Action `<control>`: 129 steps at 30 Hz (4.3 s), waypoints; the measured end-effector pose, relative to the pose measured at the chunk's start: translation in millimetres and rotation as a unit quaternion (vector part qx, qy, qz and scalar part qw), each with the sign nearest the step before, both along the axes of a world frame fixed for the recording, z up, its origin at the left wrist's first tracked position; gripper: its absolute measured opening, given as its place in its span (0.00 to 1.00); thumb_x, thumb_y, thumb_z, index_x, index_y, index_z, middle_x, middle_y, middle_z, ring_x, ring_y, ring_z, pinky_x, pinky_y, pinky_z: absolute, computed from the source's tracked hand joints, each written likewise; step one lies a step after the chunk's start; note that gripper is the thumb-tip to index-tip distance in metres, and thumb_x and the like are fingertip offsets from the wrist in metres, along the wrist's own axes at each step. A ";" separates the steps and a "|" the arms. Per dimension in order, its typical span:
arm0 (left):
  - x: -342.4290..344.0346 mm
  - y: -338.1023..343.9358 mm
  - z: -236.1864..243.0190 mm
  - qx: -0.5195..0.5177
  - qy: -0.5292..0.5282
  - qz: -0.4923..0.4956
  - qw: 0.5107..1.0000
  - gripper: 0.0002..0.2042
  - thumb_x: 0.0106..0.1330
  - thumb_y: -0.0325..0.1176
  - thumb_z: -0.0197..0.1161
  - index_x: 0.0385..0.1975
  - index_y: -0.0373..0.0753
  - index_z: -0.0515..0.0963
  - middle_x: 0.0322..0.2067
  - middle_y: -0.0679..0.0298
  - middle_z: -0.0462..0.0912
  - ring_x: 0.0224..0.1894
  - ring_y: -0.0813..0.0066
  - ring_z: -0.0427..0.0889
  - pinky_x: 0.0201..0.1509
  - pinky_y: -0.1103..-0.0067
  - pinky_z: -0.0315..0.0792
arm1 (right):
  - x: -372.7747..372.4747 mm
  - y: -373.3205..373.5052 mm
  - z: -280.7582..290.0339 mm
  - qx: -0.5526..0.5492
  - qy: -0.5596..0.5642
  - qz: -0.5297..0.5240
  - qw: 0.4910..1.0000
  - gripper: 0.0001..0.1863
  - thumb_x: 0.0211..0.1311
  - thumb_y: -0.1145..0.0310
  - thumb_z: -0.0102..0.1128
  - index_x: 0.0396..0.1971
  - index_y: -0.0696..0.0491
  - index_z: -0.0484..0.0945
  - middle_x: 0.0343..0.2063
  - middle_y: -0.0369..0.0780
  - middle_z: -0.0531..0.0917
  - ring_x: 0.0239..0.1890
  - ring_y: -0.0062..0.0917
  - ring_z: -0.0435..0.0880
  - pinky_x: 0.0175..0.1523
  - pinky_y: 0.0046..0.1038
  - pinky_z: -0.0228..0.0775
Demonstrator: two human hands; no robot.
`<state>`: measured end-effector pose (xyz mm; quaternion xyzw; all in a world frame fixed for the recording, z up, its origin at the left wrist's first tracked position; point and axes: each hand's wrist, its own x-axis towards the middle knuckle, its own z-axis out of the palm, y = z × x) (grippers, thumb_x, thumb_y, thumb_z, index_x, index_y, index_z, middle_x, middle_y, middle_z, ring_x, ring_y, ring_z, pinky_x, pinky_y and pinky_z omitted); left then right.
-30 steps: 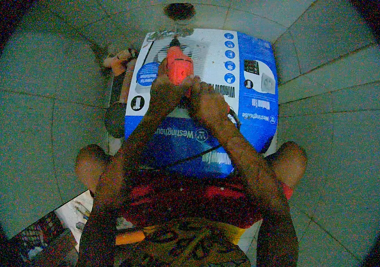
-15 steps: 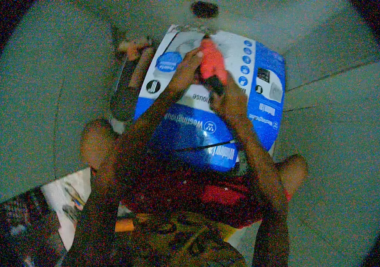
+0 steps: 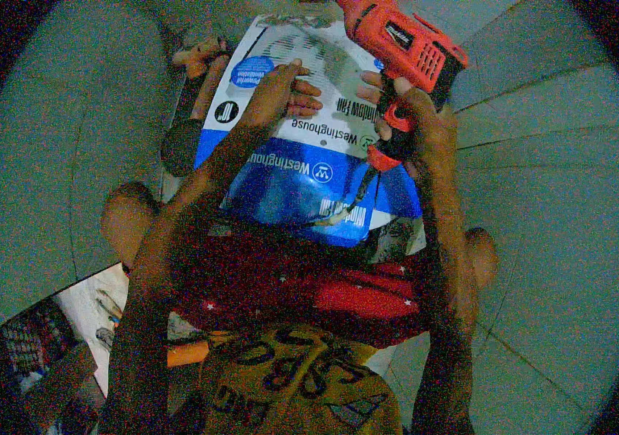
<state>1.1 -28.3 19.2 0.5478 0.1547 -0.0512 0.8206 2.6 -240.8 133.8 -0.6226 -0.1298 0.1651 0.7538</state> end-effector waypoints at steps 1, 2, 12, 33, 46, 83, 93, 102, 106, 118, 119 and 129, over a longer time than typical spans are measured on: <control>-12.7 14.0 9.2 0.040 -0.015 -0.007 0.999 0.27 0.74 0.53 0.45 0.56 0.31 0.66 0.37 0.49 0.81 0.35 0.60 0.86 0.40 0.71 0.83 | -0.3 10.1 -8.2 0.021 0.003 0.015 1.000 0.27 0.67 0.65 0.52 0.61 0.64 0.62 0.51 0.57 0.77 0.47 0.36 0.84 0.24 0.20 0.73; -25.1 26.9 18.4 0.081 -0.029 -0.013 0.996 0.27 0.74 0.53 0.44 0.56 0.32 0.66 0.37 0.50 0.81 0.34 0.60 0.86 0.39 0.72 0.82 | -1.1 21.9 -15.8 0.053 0.022 0.041 0.997 0.28 0.67 0.64 0.52 0.62 0.64 0.61 0.53 0.58 0.76 0.48 0.37 0.83 0.24 0.19 0.73; -42.2 -26.3 80.4 0.061 -0.154 -0.051 0.985 0.21 0.67 0.44 0.62 0.51 0.34 0.70 0.38 0.58 0.82 0.37 0.69 0.84 0.40 0.75 0.81 | -15.2 8.7 -0.8 0.136 0.070 0.098 0.983 0.26 0.69 0.62 0.52 0.60 0.63 0.64 0.53 0.55 0.77 0.49 0.37 0.83 0.21 0.18 0.71; -250.1 144.1 166.3 0.505 -0.159 0.051 0.847 0.16 0.69 0.44 0.58 0.48 0.39 0.79 0.38 0.59 0.84 0.38 0.71 0.83 0.45 0.75 0.75 | -5.5 1.8 20.7 -0.212 0.034 -0.062 0.975 0.21 0.66 0.55 0.56 0.51 0.55 0.74 0.35 0.40 0.76 0.28 0.21 0.75 0.21 0.25 0.64; -588.1 215.1 -158.3 0.558 0.472 0.338 0.593 0.26 0.56 0.57 0.65 0.38 0.36 0.81 0.37 0.47 0.84 0.44 0.50 0.82 0.49 0.64 0.75 | 49.8 -50.6 -48.2 -0.432 -0.264 0.075 0.859 0.20 0.65 0.54 0.60 0.43 0.58 0.78 0.28 0.39 0.79 0.24 0.20 0.74 0.29 0.24 0.65; -789.4 321.7 19.9 0.809 0.483 0.010 0.336 0.25 0.63 0.34 0.58 0.61 0.46 0.65 0.55 0.59 0.73 0.57 0.60 0.73 0.56 0.59 0.69 | -11.1 88.1 -120.5 -0.360 -0.660 -0.043 0.658 0.28 0.67 0.53 0.56 0.58 0.58 0.69 0.52 0.50 0.78 0.52 0.35 0.77 0.56 0.34 0.68; -711.2 396.9 -28.8 0.917 0.274 -0.074 0.280 0.24 0.62 0.39 0.60 0.59 0.52 0.67 0.55 0.60 0.69 0.59 0.54 0.68 0.67 0.50 0.57 | 24.0 99.8 -144.4 -0.350 -0.688 -0.089 0.630 0.29 0.66 0.52 0.57 0.57 0.58 0.70 0.50 0.49 0.78 0.50 0.35 0.78 0.54 0.34 0.69; -675.0 350.6 -164.6 0.708 0.452 -0.043 0.541 0.21 0.60 0.40 0.62 0.55 0.55 0.71 0.48 0.63 0.70 0.38 0.60 0.82 0.43 0.63 0.75 | 58.8 99.3 -158.4 -0.365 -0.737 -0.106 0.558 0.29 0.65 0.51 0.58 0.56 0.58 0.71 0.49 0.49 0.79 0.49 0.34 0.78 0.53 0.35 0.70; -755.6 381.0 -150.1 0.796 0.333 -0.079 0.498 0.21 0.58 0.45 0.65 0.51 0.50 0.75 0.48 0.57 0.73 0.38 0.54 0.82 0.40 0.62 0.76 | -40.5 106.5 -154.2 -0.329 -0.729 -0.102 0.592 0.29 0.64 0.50 0.58 0.56 0.58 0.72 0.49 0.49 0.80 0.48 0.34 0.79 0.52 0.35 0.70; -795.9 395.3 -109.1 0.428 0.457 0.191 0.756 0.20 0.59 0.46 0.67 0.46 0.42 0.77 0.42 0.53 0.81 0.39 0.59 0.84 0.40 0.56 0.76 | -56.0 125.4 -185.0 -0.299 -0.752 -0.115 0.576 0.30 0.63 0.49 0.60 0.54 0.57 0.73 0.47 0.49 0.81 0.47 0.34 0.79 0.50 0.36 0.71; -762.7 387.3 -122.2 0.429 0.359 0.195 0.806 0.19 0.59 0.40 0.67 0.48 0.40 0.75 0.43 0.54 0.80 0.42 0.58 0.83 0.45 0.56 0.75 | -53.2 120.3 -178.0 -0.313 -0.768 -0.113 0.547 0.30 0.63 0.49 0.60 0.54 0.57 0.73 0.47 0.49 0.81 0.46 0.34 0.79 0.50 0.37 0.72; -732.6 398.6 -51.5 0.767 0.413 -0.167 0.462 0.20 0.62 0.38 0.57 0.54 0.44 0.72 0.49 0.58 0.78 0.58 0.58 0.73 0.62 0.60 0.65 | 117.5 166.2 -244.0 -0.312 -0.783 -0.156 0.516 0.30 0.62 0.48 0.61 0.53 0.57 0.74 0.46 0.48 0.82 0.45 0.34 0.80 0.49 0.37 0.73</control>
